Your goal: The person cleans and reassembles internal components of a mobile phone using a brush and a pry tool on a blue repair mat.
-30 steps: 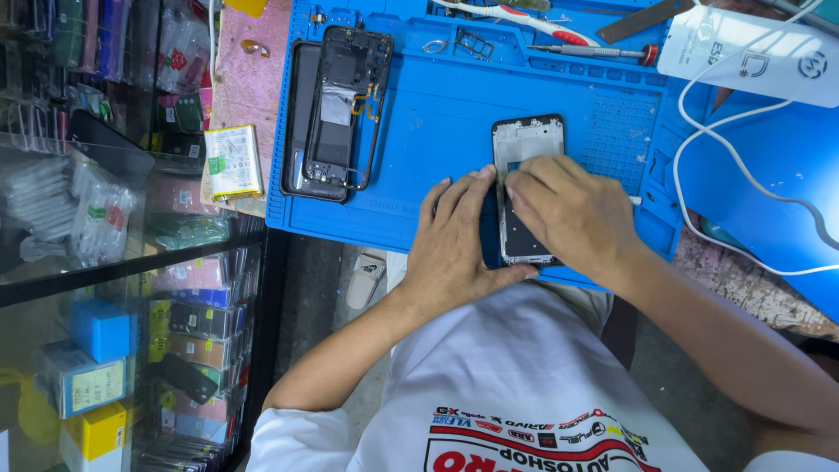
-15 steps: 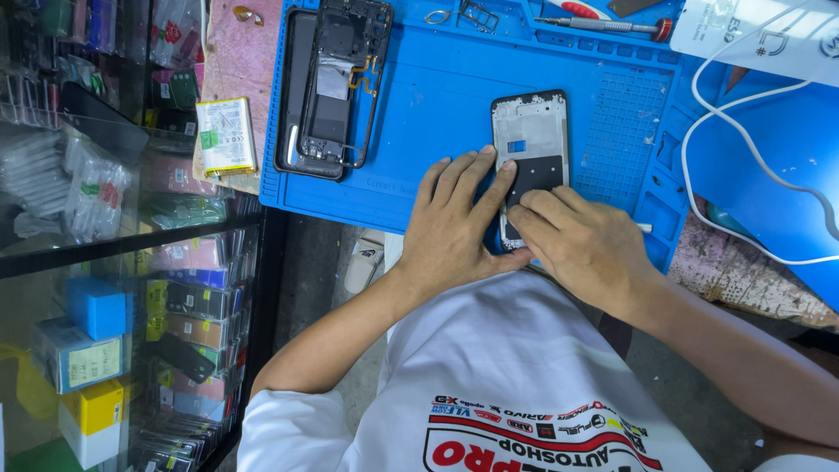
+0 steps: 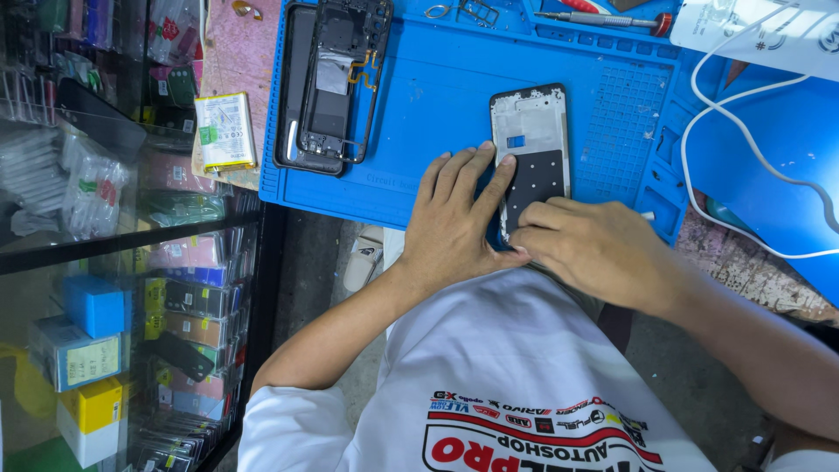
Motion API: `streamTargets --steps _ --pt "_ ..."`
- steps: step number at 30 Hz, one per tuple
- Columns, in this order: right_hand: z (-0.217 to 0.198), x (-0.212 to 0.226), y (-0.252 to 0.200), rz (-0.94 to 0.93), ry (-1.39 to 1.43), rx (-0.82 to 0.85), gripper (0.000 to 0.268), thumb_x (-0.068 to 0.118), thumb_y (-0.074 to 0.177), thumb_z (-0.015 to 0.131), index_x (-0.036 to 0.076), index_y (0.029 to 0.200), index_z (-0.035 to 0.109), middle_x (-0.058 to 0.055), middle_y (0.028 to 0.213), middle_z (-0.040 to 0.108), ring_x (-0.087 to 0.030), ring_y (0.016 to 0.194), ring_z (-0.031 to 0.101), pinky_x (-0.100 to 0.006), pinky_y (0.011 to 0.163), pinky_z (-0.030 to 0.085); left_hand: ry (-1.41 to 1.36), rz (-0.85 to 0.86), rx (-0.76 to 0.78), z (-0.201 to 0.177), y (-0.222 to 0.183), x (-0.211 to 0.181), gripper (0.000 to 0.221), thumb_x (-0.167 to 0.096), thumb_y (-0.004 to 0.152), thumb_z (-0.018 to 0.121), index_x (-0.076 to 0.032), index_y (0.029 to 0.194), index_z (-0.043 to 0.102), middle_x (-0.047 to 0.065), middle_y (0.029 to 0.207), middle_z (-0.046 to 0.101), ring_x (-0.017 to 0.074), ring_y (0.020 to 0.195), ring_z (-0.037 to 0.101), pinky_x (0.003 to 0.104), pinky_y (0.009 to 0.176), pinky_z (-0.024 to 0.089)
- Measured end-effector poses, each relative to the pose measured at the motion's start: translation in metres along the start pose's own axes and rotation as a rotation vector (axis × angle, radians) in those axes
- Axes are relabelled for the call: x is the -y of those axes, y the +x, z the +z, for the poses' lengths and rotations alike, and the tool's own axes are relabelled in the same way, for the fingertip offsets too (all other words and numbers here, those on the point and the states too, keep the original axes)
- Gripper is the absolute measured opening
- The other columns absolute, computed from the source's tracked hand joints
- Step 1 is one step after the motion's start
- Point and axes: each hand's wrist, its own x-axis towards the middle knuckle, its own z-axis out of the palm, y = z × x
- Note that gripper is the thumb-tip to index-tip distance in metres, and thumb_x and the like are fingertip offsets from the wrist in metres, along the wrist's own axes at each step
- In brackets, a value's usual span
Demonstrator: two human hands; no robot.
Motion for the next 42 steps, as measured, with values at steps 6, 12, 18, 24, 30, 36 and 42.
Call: streamTargets --steps 6,12,18,24,30,36,42 --pt "-0.007 -0.012 -0.005 0.129 0.186 -0.225 0.018 0.014 0.089 0.074 0.006 0.104 0.073 -0.006 0.1 0.071 -0.02 0.086 0.072 -0.033 0.07 0.058 -0.166 -0.005 -0.05 -0.023 0.005 -0.006 0.106 -0.07 0.072 0.08 -0.004 0.148 0.048 0.027 0.149 0.045 0.0442 0.14 0.044 0.059 0.119 0.034" --pt "0.001 -0.016 -0.014 0.099 0.334 -0.338 0.017 0.012 0.089 0.077 0.003 0.1 0.068 -0.007 0.098 0.07 -0.016 0.085 0.072 -0.029 0.069 0.057 -0.324 0.049 -0.071 -0.026 0.002 -0.01 0.025 -0.031 0.097 0.08 -0.015 0.115 0.07 0.005 0.131 0.065 0.0278 0.127 0.06 0.044 0.109 0.043" --pt "-0.01 -0.03 0.003 0.228 0.189 -0.477 0.011 0.012 0.096 0.074 0.006 0.105 0.072 -0.007 0.103 0.07 -0.02 0.081 0.069 -0.033 0.064 0.053 -0.322 -0.178 -0.095 -0.031 0.007 0.003 0.029 -0.034 0.098 0.075 -0.011 0.115 0.07 0.004 0.127 0.067 0.0253 0.12 0.062 0.041 0.103 0.042" --pt "0.003 -0.05 0.057 0.193 -0.126 -0.607 0.007 0.013 0.098 0.075 0.01 0.104 0.075 -0.003 0.101 0.068 -0.025 0.086 0.071 -0.038 0.069 0.056 -0.061 -0.052 -0.007 -0.029 0.012 -0.004 0.103 -0.07 0.073 0.08 0.003 0.141 0.054 0.021 0.148 0.05 0.0394 0.14 0.044 0.056 0.117 0.031" --pt "0.006 -0.048 0.07 0.221 -0.155 -0.604 0.006 0.013 0.099 0.075 0.01 0.104 0.076 -0.003 0.099 0.068 -0.023 0.082 0.07 -0.037 0.066 0.055 -0.046 -0.08 0.049 -0.023 0.005 0.001 0.11 -0.076 0.072 0.077 0.003 0.145 0.051 0.022 0.154 0.045 0.0397 0.147 0.038 0.057 0.122 0.028" --pt "0.006 -0.04 0.068 0.185 -0.265 -0.549 0.008 0.013 0.098 0.074 0.009 0.105 0.074 -0.004 0.101 0.066 -0.023 0.091 0.07 -0.036 0.068 0.056 -0.046 -0.066 0.093 -0.022 0.007 0.005 0.109 -0.07 0.071 0.079 0.005 0.145 0.05 0.023 0.155 0.044 0.0385 0.148 0.038 0.058 0.121 0.026" --pt "0.01 -0.009 0.04 0.169 -0.229 -0.425 0.011 0.011 0.094 0.073 0.008 0.105 0.073 -0.005 0.101 0.064 -0.023 0.09 0.069 -0.037 0.067 0.056 0.0 -0.052 0.066 -0.016 0.005 0.004 0.109 -0.07 0.072 0.076 0.007 0.144 0.05 0.023 0.154 0.045 0.0382 0.147 0.039 0.058 0.121 0.026"
